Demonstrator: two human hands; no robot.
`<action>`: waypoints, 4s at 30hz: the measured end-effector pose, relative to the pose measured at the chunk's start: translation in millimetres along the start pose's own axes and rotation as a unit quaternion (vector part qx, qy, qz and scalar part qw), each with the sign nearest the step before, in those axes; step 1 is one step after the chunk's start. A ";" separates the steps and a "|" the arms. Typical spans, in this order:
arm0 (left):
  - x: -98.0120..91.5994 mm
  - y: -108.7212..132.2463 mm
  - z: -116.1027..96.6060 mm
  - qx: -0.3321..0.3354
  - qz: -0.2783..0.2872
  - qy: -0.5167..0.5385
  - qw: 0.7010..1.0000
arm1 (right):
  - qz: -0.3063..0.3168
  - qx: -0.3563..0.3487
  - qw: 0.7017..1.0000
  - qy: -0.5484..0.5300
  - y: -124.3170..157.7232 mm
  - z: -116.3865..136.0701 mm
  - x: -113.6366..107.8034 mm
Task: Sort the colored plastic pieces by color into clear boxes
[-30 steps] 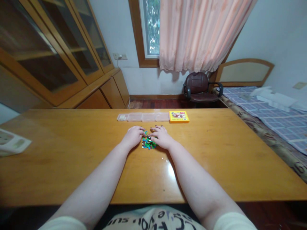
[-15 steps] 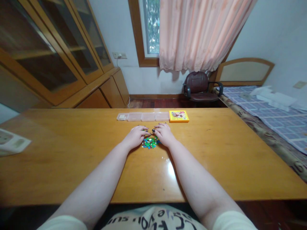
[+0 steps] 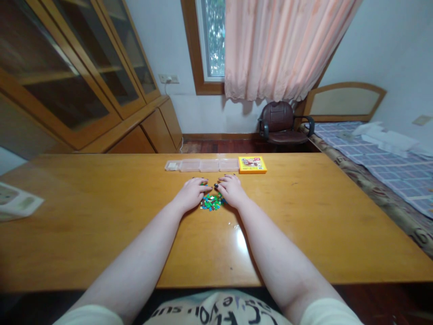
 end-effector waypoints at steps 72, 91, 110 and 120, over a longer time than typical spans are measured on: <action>-2.9 -0.9 -2.8 0.038 0.021 -0.033 0.999 | -0.115 0.096 0.984 -0.093 -0.1 -26.5 -12.3; -4.6 2.5 -16.7 0.104 0.029 0.025 0.994 | -0.020 -0.067 0.996 -0.063 0.9 12.0 -8.3; -7.1 0.2 -4.7 0.036 0.004 0.015 0.999 | -0.017 -0.037 0.999 0.010 0.1 8.2 -5.9; -5.6 1.3 -10.6 0.061 0.019 0.036 0.997 | -0.013 -0.053 0.998 0.009 0.3 10.5 -4.6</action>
Point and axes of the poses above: each hand's wrist, its own y-axis away from the middle knuckle, its own x-axis out of the palm, z = x × y, the point moved 7 cm from there along -y, towards the middle knuckle, and after that the axes turned 3 degrees about y, right-handed, at the moved point
